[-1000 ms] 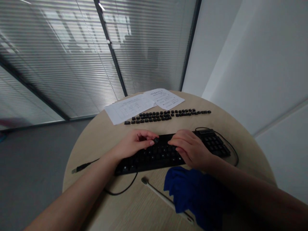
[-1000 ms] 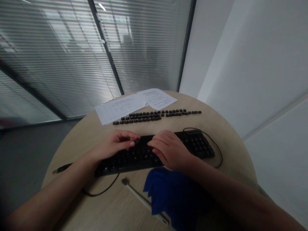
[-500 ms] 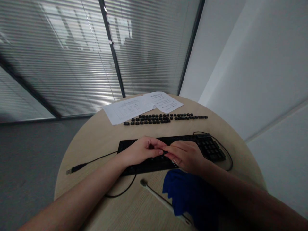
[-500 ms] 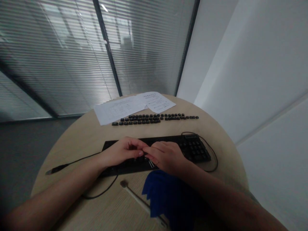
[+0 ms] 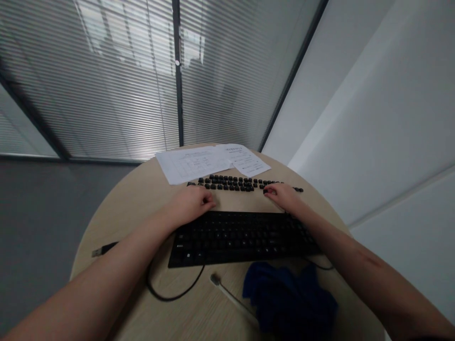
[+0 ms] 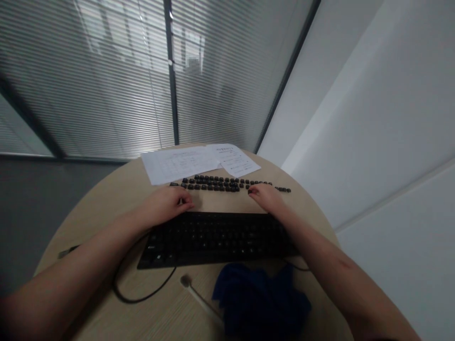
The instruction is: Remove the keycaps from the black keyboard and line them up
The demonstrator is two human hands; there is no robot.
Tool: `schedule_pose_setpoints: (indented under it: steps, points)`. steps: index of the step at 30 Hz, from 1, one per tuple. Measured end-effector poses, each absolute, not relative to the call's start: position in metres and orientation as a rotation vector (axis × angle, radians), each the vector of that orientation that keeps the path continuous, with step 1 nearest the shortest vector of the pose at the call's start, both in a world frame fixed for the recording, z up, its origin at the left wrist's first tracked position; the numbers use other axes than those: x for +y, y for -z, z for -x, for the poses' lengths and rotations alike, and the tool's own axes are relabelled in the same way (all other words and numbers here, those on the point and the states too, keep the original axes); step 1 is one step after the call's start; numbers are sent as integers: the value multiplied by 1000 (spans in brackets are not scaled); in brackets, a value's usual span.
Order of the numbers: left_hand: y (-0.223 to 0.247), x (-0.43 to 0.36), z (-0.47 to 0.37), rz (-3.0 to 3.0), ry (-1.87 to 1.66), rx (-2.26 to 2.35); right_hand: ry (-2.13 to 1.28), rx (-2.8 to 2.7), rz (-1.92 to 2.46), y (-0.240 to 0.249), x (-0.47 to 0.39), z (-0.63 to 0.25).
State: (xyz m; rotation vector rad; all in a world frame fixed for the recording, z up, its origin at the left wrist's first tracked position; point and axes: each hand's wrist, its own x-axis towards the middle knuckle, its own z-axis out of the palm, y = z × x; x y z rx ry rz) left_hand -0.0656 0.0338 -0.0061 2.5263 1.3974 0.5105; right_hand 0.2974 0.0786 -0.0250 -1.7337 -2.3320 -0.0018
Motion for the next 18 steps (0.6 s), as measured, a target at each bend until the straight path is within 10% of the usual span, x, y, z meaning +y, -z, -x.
schedule_pose_setpoints:
  steps: [18]
  points:
    - [-3, 25, 69, -2491, -698, 1286, 86, -2352, 1729, 47, 99, -285]
